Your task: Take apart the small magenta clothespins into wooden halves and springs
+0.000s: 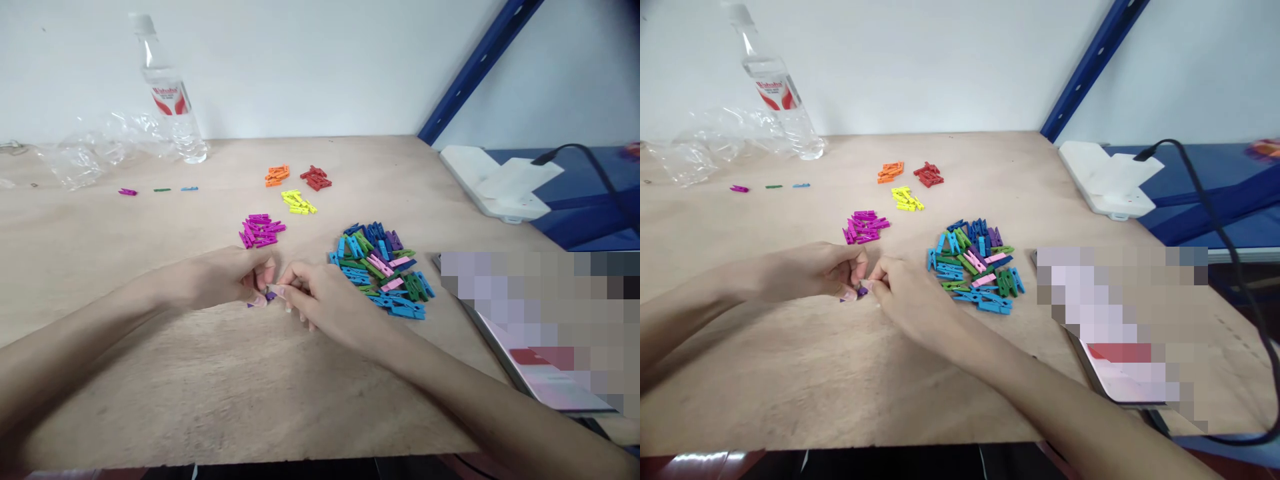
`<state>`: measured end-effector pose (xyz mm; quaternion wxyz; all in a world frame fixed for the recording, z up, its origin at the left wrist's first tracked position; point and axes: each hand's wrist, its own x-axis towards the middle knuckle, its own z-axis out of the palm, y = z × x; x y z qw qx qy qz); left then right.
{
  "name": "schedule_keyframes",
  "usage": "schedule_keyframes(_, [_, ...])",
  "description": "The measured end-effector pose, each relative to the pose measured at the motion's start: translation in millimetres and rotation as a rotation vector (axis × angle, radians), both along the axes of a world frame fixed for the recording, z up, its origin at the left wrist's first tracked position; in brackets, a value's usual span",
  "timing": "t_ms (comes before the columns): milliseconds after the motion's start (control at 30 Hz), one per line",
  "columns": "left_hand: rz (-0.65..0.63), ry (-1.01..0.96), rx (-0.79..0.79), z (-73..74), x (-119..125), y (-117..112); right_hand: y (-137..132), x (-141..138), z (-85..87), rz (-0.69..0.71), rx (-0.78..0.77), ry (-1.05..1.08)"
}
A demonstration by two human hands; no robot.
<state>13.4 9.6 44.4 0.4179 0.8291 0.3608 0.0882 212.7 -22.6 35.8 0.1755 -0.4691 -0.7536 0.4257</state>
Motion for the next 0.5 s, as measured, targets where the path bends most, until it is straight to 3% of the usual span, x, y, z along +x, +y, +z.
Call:
schedule_keyframes(100, [-0.100,-0.004,-0.130,-0.4,0,4,-1,-1,1.5,-0.011,-0.006,-0.008])
schedule_keyframes(233, [-0.152,-0.068,-0.145,-5.6,-1,8,-3,-3,2.6,-0.010,-0.003,-0.003])
schedule_keyframes(367, [-0.137,-0.085,-0.147,-10.9,-2,6,-3,-2,-2.4,-0.009,-0.005,0.027])
schedule_keyframes(500, [-0.136,-0.083,-0.140,-7.2,-2,4,-1,0,-7.8,0.000,-0.040,0.057])
